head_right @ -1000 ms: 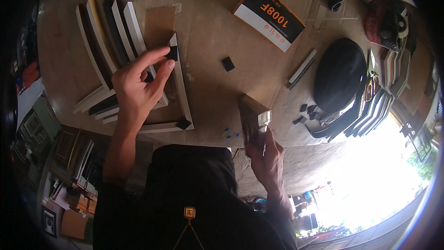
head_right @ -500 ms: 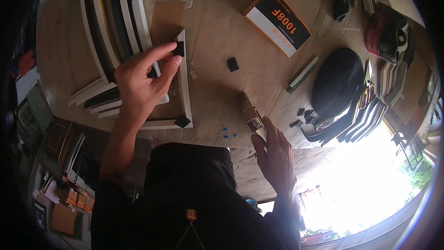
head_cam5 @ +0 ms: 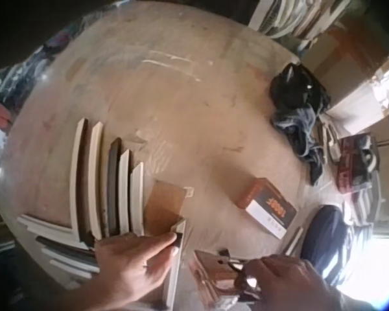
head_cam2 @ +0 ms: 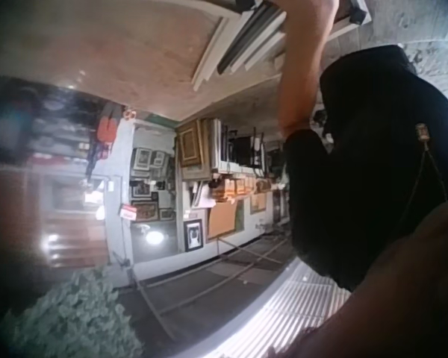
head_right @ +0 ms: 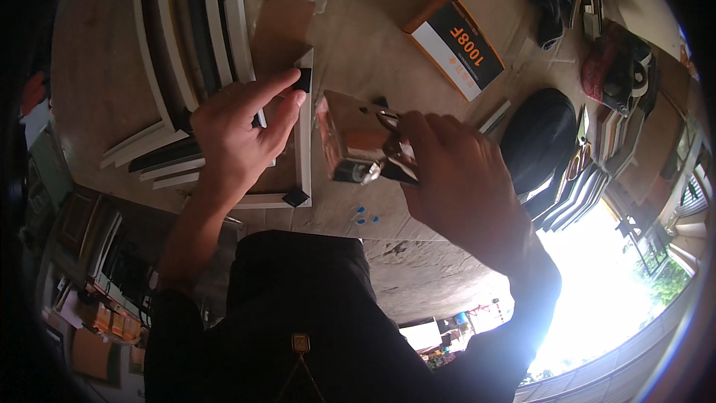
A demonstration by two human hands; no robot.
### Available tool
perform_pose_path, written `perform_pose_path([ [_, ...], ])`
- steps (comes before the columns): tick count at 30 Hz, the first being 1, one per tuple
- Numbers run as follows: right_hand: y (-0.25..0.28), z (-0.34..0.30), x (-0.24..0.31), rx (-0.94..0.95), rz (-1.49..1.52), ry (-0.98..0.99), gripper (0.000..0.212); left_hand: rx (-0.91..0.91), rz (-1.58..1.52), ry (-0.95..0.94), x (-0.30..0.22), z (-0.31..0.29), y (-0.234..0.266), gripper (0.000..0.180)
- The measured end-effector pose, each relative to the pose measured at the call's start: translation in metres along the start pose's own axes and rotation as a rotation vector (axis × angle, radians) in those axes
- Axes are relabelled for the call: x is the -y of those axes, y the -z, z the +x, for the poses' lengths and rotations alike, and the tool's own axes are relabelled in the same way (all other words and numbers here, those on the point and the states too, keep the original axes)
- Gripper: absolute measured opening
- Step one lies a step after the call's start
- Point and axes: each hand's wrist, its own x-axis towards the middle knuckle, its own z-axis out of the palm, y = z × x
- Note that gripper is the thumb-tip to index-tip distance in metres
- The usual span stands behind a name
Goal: The person assembles picture frame corner pieces by attaching black plastic joiners and securing them with a stapler on a workbench.
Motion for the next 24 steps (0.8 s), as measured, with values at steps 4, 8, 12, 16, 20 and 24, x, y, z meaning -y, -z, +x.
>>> perform_pose_path([
  [4,0.006,0.022,0.004,0.040,-0.111,0.044,0.028,0.003,0.021,0.005,0.000,0.000,0.000,0.020],
  [8,0.008,0.034,0.004,0.058,-0.167,0.098,0.028,-0.010,-0.001,0.008,0.001,0.000,0.001,0.019],
  [12,0.008,0.041,0.004,0.066,-0.189,0.079,0.027,-0.028,-0.004,0.004,0.003,-0.001,-0.001,0.020],
  [16,0.011,0.046,0.003,0.080,-0.189,0.092,0.027,-0.021,0.004,0.001,0.003,-0.001,0.000,0.021],
  [20,0.011,0.049,0.002,0.091,-0.193,0.102,0.027,0.015,0.027,0.002,0.003,0.000,0.002,0.022],
  [24,0.011,0.051,0.001,0.104,-0.206,0.105,0.027,0.035,0.020,-0.007,0.006,-0.002,0.001,0.023],
])
